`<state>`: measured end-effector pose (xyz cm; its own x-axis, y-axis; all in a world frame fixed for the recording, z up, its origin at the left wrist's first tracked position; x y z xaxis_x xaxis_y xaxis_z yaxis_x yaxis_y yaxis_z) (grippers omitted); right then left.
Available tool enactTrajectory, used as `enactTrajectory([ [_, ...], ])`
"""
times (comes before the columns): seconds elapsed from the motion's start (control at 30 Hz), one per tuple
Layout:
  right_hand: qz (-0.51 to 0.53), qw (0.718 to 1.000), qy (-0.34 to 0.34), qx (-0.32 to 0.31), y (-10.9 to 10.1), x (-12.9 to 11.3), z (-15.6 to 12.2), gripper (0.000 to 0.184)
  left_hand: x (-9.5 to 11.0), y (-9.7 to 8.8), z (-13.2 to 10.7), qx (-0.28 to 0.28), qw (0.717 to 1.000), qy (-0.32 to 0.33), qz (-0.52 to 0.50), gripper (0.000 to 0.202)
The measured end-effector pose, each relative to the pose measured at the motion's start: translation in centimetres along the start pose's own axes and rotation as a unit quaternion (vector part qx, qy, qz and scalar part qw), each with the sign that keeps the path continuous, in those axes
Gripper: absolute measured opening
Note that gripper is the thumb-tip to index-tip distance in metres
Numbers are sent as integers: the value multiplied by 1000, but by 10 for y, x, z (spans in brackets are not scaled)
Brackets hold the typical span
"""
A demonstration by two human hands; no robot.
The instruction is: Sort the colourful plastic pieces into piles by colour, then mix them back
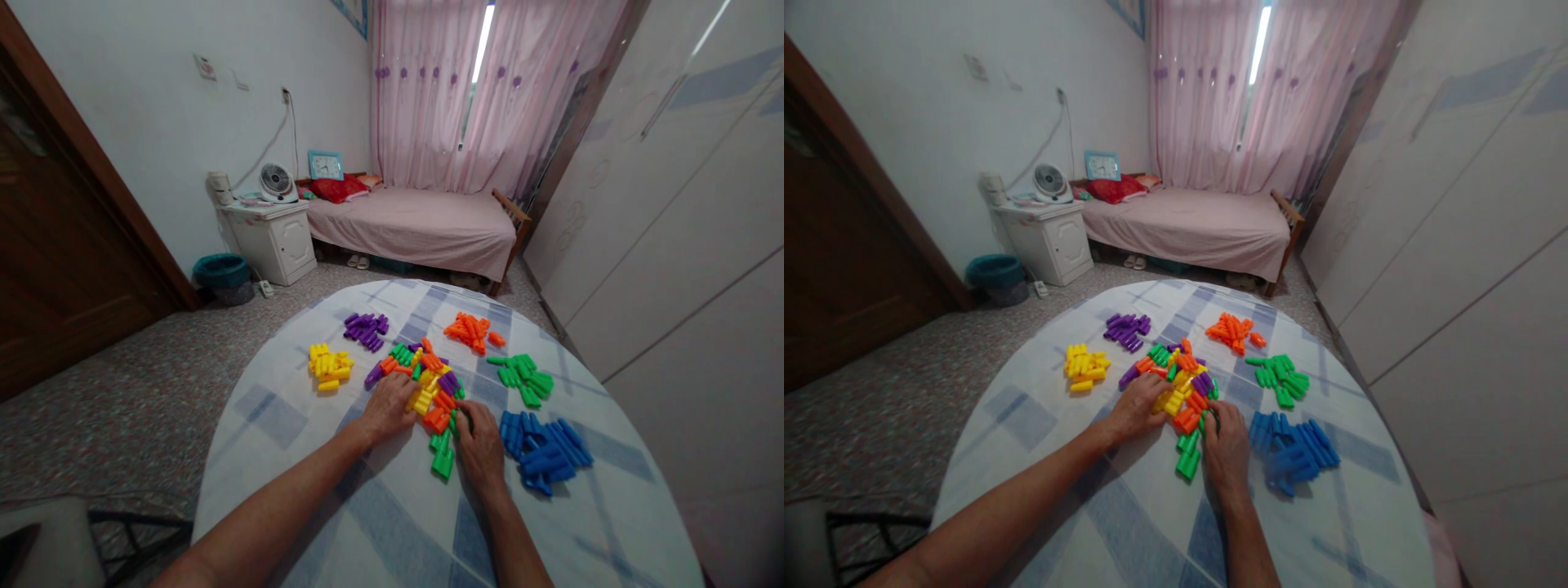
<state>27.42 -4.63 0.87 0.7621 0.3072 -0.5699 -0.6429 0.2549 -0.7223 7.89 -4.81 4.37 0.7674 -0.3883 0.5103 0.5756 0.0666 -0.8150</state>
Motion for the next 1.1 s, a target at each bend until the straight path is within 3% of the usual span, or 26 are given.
enactTrajectory([
  [0.17,-6,1000,3,-3,1,1,0,28,-1,-34,-18,130,990,0,-55,41],
  [0.27,-6,1000,7,-7,0,0,0,29,-23,-63,-38,240,968,-62,-48,38],
  [0.33,-5,1000,8,-7,-1,-1,0,29,-44,-78,-53,286,951,-112,-37,34],
  [0.43,-1,1000,7,-5,-2,-2,1,30,-73,-92,-72,305,938,-166,-17,35],
  [0.57,3,1000,1,-9,-3,-3,1,31,-95,-103,-87,330,920,-208,23,38],
  [0.8,-1,1000,3,-10,-2,-2,1,31,-118,-94,-97,329,885,-329,-19,42],
  [1.1,-8,1000,1,-5,1,1,0,28,-124,-87,-98,331,882,-330,-64,54],
])
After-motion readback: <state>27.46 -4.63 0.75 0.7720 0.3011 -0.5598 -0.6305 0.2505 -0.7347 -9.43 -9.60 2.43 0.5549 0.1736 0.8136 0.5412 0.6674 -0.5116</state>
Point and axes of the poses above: each hand's wrist, its own z-axis towards the middle knuckle, its own y-axis out of the palm, x = y × z, the point moved 2 cm from there along z, towards the middle knuckle, and after that the axes turned 11 degrees about -z, right-handed, at the moved point
